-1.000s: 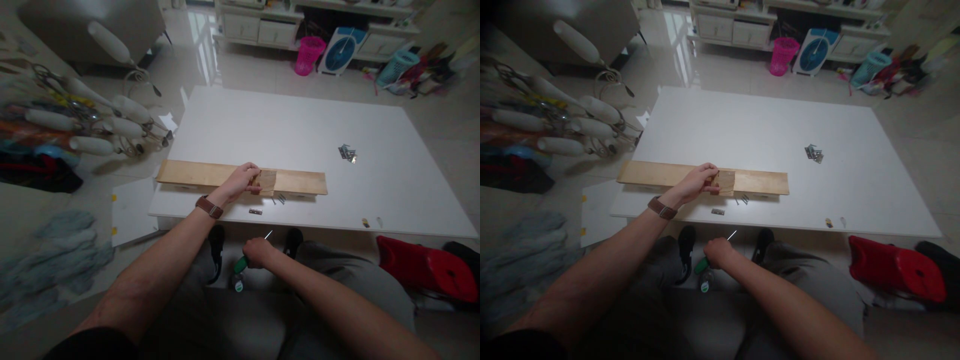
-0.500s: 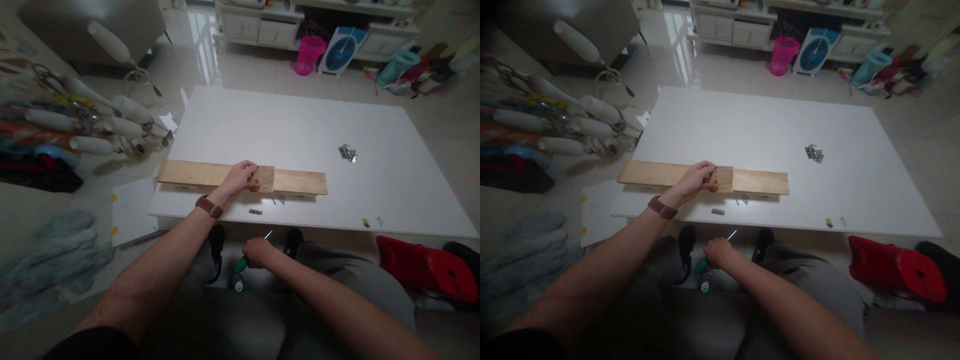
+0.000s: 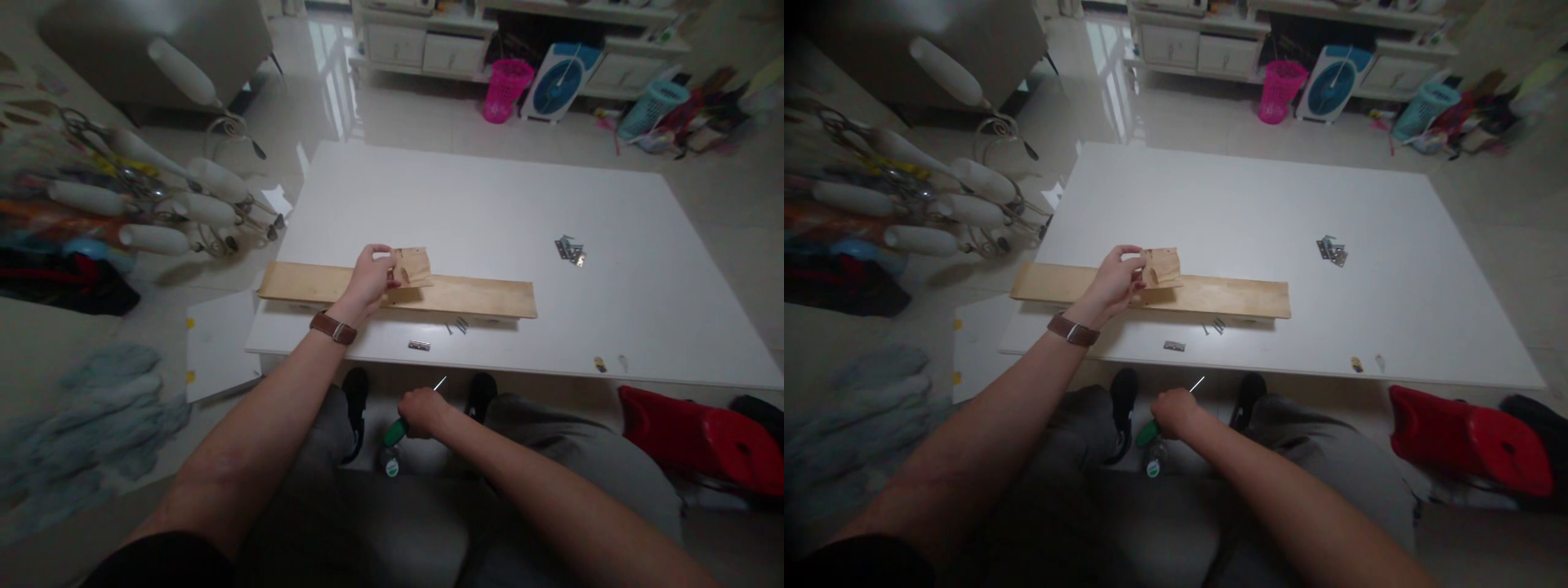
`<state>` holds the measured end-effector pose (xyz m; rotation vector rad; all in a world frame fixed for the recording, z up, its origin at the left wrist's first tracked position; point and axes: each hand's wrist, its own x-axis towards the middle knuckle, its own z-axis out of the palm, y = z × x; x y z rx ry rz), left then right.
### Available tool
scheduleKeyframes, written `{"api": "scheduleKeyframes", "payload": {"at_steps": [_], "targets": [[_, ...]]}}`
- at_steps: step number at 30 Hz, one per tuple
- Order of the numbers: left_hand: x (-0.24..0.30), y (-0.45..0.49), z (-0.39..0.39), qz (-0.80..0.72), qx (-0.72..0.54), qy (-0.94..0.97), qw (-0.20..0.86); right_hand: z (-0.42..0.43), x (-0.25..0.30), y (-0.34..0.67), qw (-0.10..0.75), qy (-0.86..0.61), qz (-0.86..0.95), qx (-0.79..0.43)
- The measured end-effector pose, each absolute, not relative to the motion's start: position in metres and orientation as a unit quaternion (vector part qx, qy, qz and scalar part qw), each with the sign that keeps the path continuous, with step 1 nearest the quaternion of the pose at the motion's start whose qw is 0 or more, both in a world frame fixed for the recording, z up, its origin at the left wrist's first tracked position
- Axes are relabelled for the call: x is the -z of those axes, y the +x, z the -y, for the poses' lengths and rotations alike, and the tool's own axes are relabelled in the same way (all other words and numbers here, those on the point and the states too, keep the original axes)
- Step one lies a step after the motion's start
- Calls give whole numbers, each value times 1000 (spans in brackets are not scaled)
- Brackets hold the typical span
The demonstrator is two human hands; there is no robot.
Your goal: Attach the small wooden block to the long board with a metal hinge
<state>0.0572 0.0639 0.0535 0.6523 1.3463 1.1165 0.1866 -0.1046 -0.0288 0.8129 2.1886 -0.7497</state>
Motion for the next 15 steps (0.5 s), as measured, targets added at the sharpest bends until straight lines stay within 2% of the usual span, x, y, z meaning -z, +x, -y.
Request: {"api": "scheduleKeyframes", "payload": {"at_steps": [10,15], "targets": [[-59,-21,-85,-684,-484,379,393,105,32,185,340,317,-837,290],[-38,-57,-80,-735,-377,460,327,106,34,184,342,313,-836,294]]}}
